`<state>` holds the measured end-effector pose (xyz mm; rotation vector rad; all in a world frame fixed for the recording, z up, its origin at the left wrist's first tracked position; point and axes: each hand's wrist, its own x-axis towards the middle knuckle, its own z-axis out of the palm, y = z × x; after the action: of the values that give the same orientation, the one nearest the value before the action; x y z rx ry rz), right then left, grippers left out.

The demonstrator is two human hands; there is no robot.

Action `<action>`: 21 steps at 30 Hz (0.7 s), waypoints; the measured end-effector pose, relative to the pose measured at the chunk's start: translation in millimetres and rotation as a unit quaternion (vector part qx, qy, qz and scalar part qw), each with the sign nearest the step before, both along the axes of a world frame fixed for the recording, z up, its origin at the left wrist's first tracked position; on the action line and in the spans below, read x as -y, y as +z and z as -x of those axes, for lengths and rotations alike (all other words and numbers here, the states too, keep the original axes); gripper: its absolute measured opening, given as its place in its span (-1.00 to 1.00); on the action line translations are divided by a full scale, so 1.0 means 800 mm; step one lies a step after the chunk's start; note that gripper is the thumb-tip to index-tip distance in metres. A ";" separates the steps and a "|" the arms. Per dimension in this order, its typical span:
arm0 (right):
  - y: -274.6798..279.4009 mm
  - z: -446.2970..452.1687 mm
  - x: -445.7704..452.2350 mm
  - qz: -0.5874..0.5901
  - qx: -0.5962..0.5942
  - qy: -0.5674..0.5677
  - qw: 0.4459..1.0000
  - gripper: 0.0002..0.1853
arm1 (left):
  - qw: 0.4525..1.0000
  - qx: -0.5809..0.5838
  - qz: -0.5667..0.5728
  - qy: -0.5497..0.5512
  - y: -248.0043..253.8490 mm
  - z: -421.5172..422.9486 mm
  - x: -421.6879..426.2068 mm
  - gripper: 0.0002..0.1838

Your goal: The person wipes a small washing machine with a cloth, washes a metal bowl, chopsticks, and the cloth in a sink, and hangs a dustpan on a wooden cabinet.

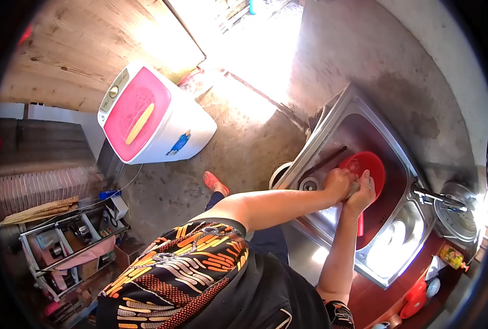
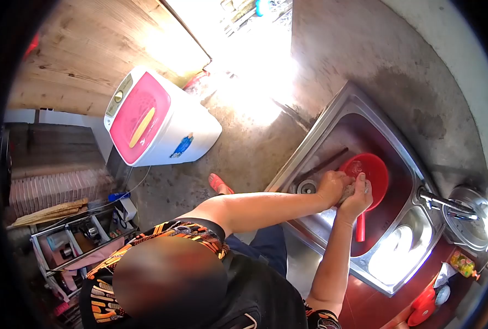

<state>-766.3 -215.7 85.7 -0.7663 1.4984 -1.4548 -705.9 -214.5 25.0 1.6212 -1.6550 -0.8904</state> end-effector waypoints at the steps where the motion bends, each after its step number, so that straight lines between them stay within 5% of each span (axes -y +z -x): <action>1: -0.002 0.005 -0.001 -0.025 0.018 -0.017 0.999 -0.67 | 1.000 0.013 0.006 -0.002 0.002 0.000 -0.004 -0.76; 4: 0.002 0.013 0.005 -0.130 0.109 -0.111 0.979 -0.76 | 0.978 -0.144 -0.151 -0.007 0.009 -0.008 0.000 -0.62; 7: 0.028 0.042 0.015 -0.152 0.239 -0.034 0.959 -0.76 | 0.971 -0.155 -0.183 -0.016 0.035 -0.031 -0.007 -0.37; 8: 0.045 0.035 0.019 -0.150 0.228 -0.002 0.962 -0.75 | 0.983 -0.124 -0.126 0.043 0.059 -0.043 -0.016 -0.15; 11: 0.075 0.011 0.034 -0.111 0.158 0.112 0.975 -0.73 | 0.996 -0.075 0.030 0.034 0.077 -0.096 0.001 -0.24; 12: 0.069 -0.013 0.046 -0.076 0.113 0.178 0.975 -0.73 | 0.997 -0.065 -0.040 -0.028 0.094 -0.144 0.026 -0.52; 13: 0.070 -0.033 0.052 -0.043 0.069 0.232 0.969 -0.72 | 0.952 -0.274 -0.138 0.014 0.125 -0.180 0.018 -0.73; 17: 0.110 -0.142 0.049 -0.072 0.111 0.311 0.941 -0.77 | 0.807 -0.567 -0.078 0.149 0.123 -0.289 0.022 -0.90; 19: 0.119 -0.190 0.050 -0.089 0.029 0.415 0.905 -0.77 | 0.756 -0.632 -0.024 0.169 0.155 -0.365 0.000 -0.93; 20: 0.122 -0.211 0.049 -0.102 -0.012 0.461 0.881 -0.77 | 0.825 -0.542 0.036 0.152 0.156 -0.403 -0.013 -0.90; 21: 0.116 -0.229 0.049 -0.104 -0.059 0.486 0.866 -0.75 | 0.830 -0.535 0.030 0.153 0.158 -0.431 -0.021 -0.88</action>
<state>-582.7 -255.3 178.8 -1.2412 1.0386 -0.4770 -361.4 -197.3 151.6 0.9395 -0.5974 -1.2226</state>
